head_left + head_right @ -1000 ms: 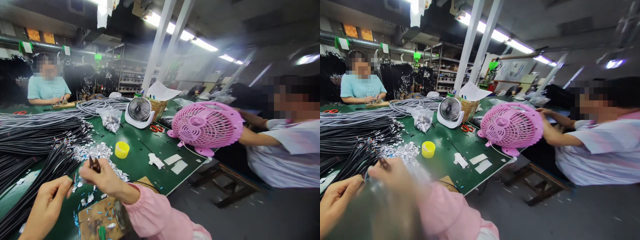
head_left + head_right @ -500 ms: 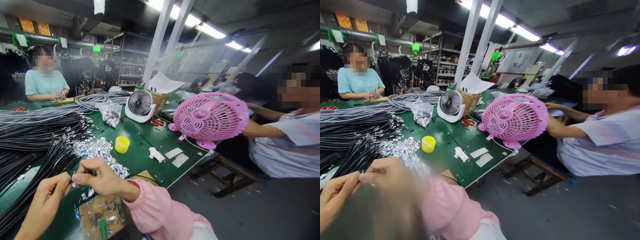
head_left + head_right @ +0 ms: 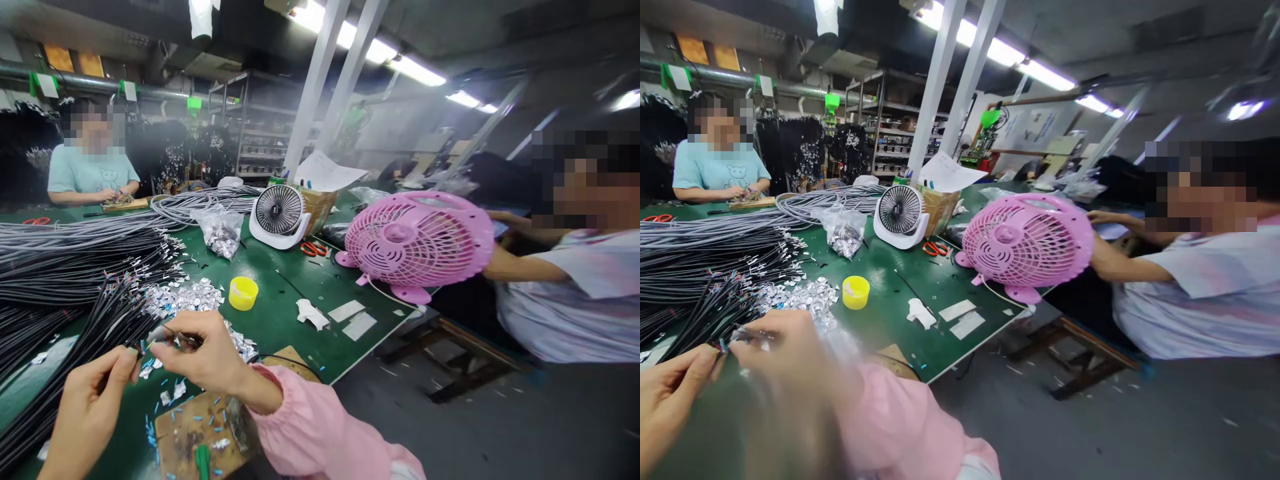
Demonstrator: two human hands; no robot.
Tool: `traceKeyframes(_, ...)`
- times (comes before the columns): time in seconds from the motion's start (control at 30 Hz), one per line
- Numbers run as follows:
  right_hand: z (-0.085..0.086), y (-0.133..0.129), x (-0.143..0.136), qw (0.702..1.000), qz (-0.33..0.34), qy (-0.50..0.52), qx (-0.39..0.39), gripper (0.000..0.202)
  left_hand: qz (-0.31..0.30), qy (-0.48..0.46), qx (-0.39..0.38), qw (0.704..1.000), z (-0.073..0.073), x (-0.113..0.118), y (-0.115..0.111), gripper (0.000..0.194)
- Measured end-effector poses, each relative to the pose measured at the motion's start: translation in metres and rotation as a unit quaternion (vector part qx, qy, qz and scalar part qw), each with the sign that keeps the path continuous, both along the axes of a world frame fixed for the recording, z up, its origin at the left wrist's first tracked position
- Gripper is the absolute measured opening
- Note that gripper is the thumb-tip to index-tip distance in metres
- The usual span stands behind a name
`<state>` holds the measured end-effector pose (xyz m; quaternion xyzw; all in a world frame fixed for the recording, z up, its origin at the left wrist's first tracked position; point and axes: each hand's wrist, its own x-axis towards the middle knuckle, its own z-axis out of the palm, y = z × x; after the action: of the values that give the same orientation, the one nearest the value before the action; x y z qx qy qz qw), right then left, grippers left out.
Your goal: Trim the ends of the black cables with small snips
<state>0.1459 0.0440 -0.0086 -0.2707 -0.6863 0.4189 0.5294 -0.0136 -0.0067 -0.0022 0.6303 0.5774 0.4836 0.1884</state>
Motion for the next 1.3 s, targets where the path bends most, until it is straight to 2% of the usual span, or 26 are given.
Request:
traceKeyframes(0.1,-0.005,0.002,0.000,0.998,-0.006,-0.004,0.056,0.011,-0.001,0.002,0.010,1.000,0.005,0.008,0.001,0.043)
traceKeyframes(0.2,-0.006,0.002,0.000,0.998,-0.006,0.004,0.056,0.006,-0.001,0.010,0.014,1.000,0.006,0.012,0.002,0.043)
traceKeyframes(0.27,-0.004,0.000,-0.001,1.000,0.003,-0.003,0.010,0.002,-0.004,0.018,0.015,1.000,0.004,0.012,0.003,0.043)
traceKeyframes(0.37,0.001,-0.003,-0.001,0.993,0.037,-0.023,-0.110,0.006,-0.010,0.024,0.012,1.000,0.002,0.011,0.001,0.043)
traceKeyframes(0.43,0.002,-0.003,-0.001,0.987,0.057,-0.016,-0.147,0.007,-0.012,0.026,0.008,1.000,0.000,0.008,0.000,0.044)
traceKeyframes(0.5,0.000,-0.002,-0.001,0.996,0.036,0.008,-0.086,0.006,-0.013,0.032,-0.001,0.999,-0.002,0.005,-0.001,0.046)
traceKeyframes(0.57,-0.006,0.000,-0.001,0.998,-0.008,0.029,0.047,0.005,-0.017,0.029,-0.023,0.999,-0.005,0.003,-0.001,0.049)
traceKeyframes(0.67,-0.018,0.004,0.000,0.972,-0.059,0.024,0.224,0.010,-0.006,-0.010,-0.064,0.998,-0.007,0.003,0.000,0.061)
traceKeyframes(0.8,-0.031,0.008,0.005,0.941,-0.083,-0.052,0.323,0.018,0.036,-0.052,-0.079,0.995,-0.001,0.011,0.001,0.076)
traceKeyframes(0.9,-0.037,0.007,0.010,0.924,-0.033,-0.156,0.347,0.013,0.058,-0.054,-0.082,0.993,0.005,0.015,0.001,0.078)
traceKeyframes(0.97,-0.036,0.005,0.011,0.920,0.006,-0.189,0.344,0.011,0.060,-0.049,-0.075,0.994,0.006,0.016,0.000,0.078)
traceKeyframes(1.0,-0.035,0.004,0.010,0.926,0.003,-0.175,0.335,0.010,0.057,-0.045,-0.070,0.995,0.005,0.016,-0.001,0.077)
traceKeyframes(1.1,-0.027,0.001,0.005,0.963,-0.084,-0.065,0.248,0.010,0.051,-0.030,-0.053,0.997,0.002,0.015,-0.002,0.074)
traceKeyframes(1.17,-0.022,0.001,0.003,0.979,-0.102,-0.015,0.177,0.014,0.053,-0.024,-0.039,0.998,-0.001,0.013,-0.002,0.072)
traceKeyframes(1.3,-0.020,0.002,0.001,0.992,-0.019,-0.020,0.121,0.016,0.054,-0.017,-0.013,0.998,-0.005,0.011,-0.003,0.066)
